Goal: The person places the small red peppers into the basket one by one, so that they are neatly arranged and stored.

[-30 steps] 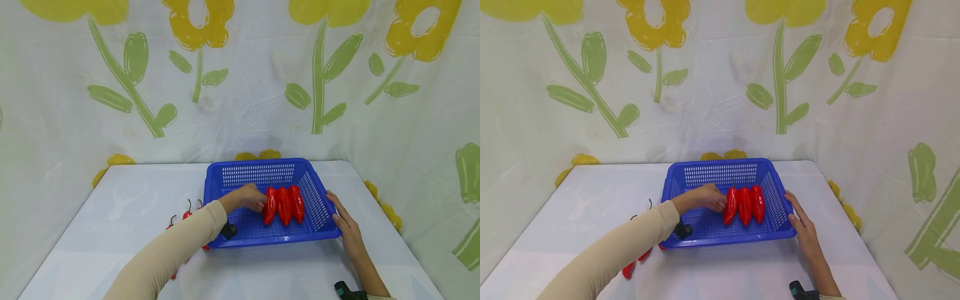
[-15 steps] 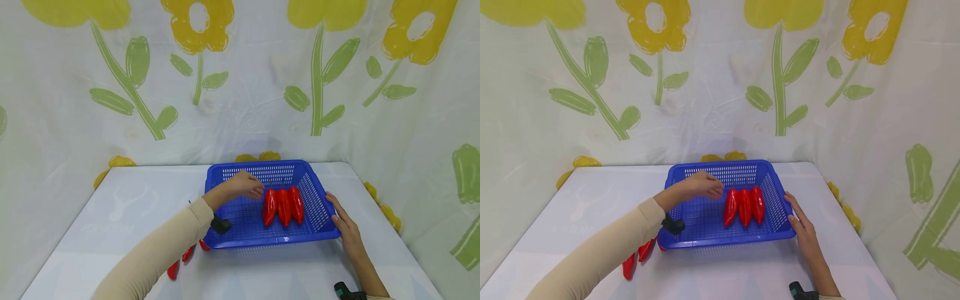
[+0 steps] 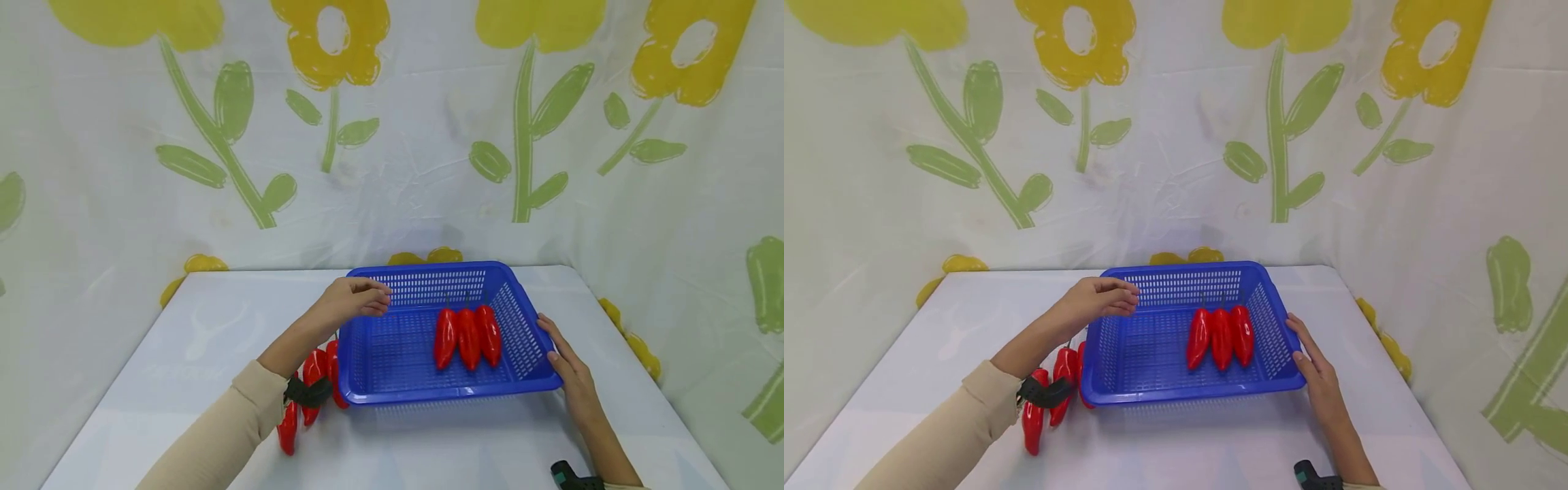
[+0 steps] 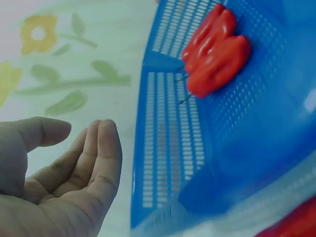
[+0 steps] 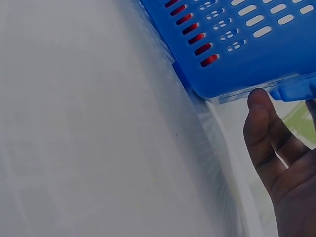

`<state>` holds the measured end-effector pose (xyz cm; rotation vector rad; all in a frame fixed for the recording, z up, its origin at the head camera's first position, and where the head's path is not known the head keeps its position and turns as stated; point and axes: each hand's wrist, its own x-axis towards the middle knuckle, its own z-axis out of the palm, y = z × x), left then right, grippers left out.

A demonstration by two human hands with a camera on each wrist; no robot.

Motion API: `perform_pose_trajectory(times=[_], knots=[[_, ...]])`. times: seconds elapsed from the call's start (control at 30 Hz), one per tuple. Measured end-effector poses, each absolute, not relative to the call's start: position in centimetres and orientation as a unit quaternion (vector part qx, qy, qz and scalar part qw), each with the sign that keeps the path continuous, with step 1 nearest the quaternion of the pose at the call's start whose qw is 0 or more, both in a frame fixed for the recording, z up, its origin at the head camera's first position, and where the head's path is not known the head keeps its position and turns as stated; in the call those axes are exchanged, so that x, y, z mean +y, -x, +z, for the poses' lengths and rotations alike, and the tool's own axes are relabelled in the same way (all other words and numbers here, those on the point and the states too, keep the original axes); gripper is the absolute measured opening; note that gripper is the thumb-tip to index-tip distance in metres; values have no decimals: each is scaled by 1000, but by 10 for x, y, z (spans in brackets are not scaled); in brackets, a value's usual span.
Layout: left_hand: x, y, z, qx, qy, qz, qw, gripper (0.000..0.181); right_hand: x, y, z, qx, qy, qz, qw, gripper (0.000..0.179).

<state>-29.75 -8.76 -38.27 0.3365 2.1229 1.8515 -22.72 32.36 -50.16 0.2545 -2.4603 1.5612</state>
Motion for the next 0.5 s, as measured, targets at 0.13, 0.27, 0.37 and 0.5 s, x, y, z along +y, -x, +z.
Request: perform_pose_trajectory(times=[0.13, 0.27, 0.37, 0.5], knots=[[-110, 288, -385, 745, -111, 648, 114, 33, 323, 227, -500, -835, -92, 532, 106, 50], [-128, 279, -389, 749, -93, 651, 78, 34, 321, 226, -500, -830, -91, 541, 104, 49], [-139, 273, -395, 750, -69, 655, 61, 37, 321, 225, -499, -827, -88, 546, 102, 49], [-152, 266, -406, 763, -39, 643, 47, 41, 320, 225, -498, -831, -79, 542, 99, 49]])
